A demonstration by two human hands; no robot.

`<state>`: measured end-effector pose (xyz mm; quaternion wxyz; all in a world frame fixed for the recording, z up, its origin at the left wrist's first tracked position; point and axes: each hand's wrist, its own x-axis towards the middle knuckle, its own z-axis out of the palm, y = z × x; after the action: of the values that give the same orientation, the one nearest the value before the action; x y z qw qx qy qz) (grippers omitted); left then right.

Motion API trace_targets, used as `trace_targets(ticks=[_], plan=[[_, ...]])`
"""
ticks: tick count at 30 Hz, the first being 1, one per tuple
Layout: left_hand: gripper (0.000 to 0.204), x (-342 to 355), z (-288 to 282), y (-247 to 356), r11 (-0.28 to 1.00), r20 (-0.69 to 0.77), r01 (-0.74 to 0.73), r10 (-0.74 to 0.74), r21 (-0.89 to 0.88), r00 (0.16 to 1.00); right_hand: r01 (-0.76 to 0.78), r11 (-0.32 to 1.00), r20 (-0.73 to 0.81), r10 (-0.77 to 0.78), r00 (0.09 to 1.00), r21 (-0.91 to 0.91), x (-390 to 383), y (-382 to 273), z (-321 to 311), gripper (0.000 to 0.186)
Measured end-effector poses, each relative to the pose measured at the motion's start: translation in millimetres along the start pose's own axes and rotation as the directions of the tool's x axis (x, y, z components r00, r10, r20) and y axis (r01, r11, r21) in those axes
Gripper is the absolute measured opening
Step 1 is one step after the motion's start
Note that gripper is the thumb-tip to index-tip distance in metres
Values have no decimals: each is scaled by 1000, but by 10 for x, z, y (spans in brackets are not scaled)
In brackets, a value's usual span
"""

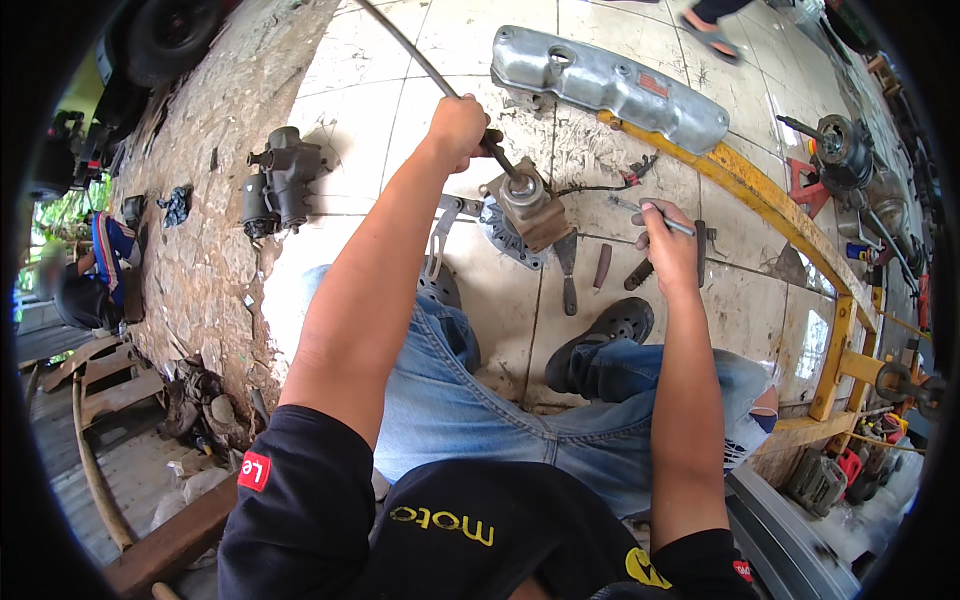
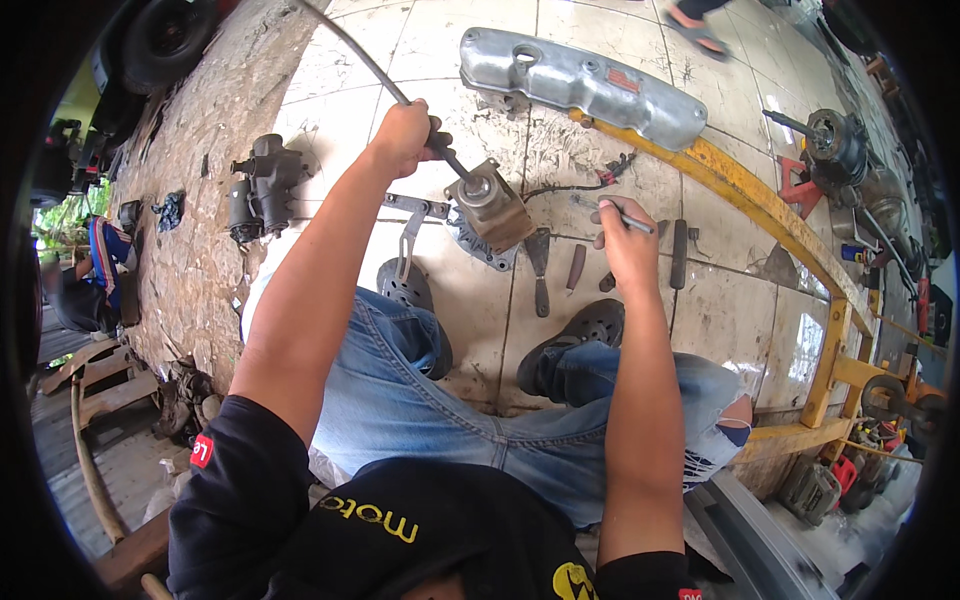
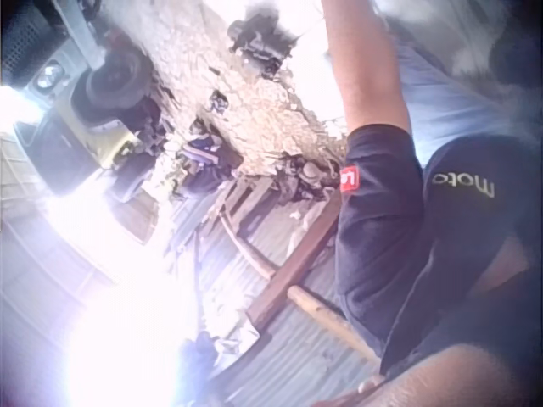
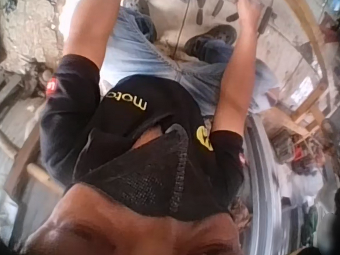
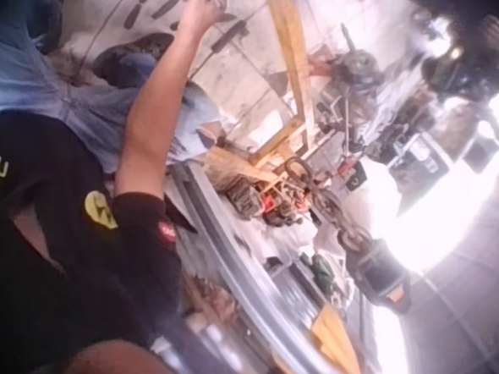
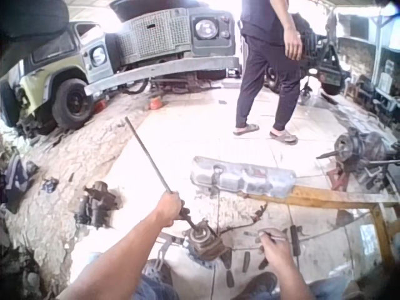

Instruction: The person sits on the floor and uses a wrench and a screwdriver to disassemble a small engine component, removing bolts and separating parts.

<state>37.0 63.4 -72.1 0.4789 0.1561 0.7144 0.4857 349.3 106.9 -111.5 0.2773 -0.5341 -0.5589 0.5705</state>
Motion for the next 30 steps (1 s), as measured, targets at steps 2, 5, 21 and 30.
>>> trace_targets(ticks=[2,5,21,30], plan=[[31,37,49,23,996,43,13,-17,93,999,-6,1000,4,6,1000,8,12,4,3,26],[28,24,156,26,965,116,-30,0,261,993,-13,1000,13,13,1000,16,22,22,13,25],[40,187,288,-388,894,12,-292,306,340,952,92,910,477,124,870,-405,241,-4,525,21],[40,210,154,-435,921,-2,-273,285,278,958,195,917,202,-130,971,-348,648,6,741,20]])
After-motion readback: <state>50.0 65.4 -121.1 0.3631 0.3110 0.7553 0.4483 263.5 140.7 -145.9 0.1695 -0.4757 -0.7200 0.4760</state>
